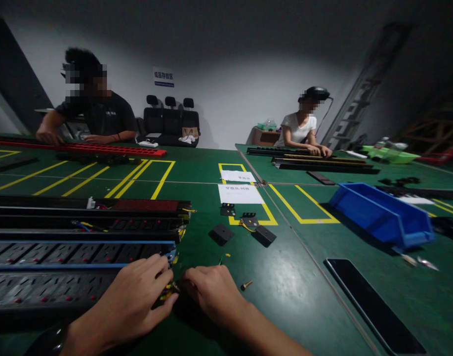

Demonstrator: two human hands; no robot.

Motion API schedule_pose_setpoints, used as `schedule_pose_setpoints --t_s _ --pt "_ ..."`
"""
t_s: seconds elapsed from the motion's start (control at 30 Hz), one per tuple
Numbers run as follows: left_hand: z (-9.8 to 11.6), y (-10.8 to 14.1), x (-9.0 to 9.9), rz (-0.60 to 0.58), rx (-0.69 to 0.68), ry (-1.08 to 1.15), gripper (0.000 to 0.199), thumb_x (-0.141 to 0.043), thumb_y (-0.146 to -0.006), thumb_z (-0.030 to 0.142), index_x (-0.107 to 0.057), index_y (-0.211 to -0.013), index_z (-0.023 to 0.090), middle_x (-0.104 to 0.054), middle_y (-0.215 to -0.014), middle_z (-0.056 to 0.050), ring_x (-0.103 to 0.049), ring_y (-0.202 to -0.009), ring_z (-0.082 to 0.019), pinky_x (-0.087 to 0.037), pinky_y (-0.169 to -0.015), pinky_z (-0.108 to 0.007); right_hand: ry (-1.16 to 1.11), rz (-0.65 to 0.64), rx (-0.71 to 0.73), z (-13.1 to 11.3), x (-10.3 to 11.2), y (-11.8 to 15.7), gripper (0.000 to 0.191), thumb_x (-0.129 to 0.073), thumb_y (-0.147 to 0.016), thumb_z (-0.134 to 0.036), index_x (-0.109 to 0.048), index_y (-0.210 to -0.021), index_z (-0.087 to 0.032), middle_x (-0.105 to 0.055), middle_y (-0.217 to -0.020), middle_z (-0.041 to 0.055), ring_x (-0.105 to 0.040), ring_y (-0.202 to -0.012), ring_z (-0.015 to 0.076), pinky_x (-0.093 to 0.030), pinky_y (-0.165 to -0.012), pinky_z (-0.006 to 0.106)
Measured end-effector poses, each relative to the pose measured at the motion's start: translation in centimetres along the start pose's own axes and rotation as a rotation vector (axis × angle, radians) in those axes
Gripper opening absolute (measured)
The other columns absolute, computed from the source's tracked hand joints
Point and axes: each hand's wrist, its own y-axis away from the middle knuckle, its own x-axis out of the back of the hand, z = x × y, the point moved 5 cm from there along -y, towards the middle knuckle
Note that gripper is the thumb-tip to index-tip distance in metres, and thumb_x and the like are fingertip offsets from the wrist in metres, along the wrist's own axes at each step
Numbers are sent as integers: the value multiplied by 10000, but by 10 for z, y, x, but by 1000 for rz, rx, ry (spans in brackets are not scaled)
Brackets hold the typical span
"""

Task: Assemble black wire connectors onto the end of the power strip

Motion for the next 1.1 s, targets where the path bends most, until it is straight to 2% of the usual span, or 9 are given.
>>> schedule_pose_setpoints --t_s 0.2,0.47,0.73,0.9,1.1 --pt "1 4 -11 41 9 91 123 -560 -926 131 -643 -892 215 -686 -911 -56 -643 -855 -256 -522 -785 -389 41 6 -8 0 0 -5 100 -684 -991 -146 -728 -935 -217 -723 -774 -21 -644 -645 122 -311 -581 257" --pt "2 5 -11 49 23 101 134 -529 -894 126 -624 -895 220 -684 -931 -64 -642 -867 -261 -514 -785 -393 77 2 -24 -4 1 -5 90 -693 -993 -153 -724 -946 -222 -742 -790 -18 -670 -657 128 -313 -585 262" --pt "3 6 -16 77 48 59 127 -537 -885 144 -630 -857 226 -681 -889 -72 -631 -830 -274 -497 -752 -395 151 27 29 -2 -1 1 110 -631 -1018 -192 -676 -924 -228 -740 -754 -16 -665 -619 136 -297 -565 280" --pt "2 8 -19 110 34 61 113 -560 -887 154 -646 -886 227 -706 -911 -61 -652 -859 -271 -514 -786 -397 170 46 48 -1 -3 4 140 -594 -995 -145 -639 -891 -228 -733 -735 -14 -620 -576 128 -275 -557 293" --pt "3 7 -18 78 47 69 129 -575 -874 145 -668 -908 226 -732 -945 -55 -679 -879 -268 -543 -804 -406 176 62 77 -2 -5 4 203 -515 -981 -97 -612 -857 -225 -707 -696 -21 -594 -533 123 -261 -539 306"
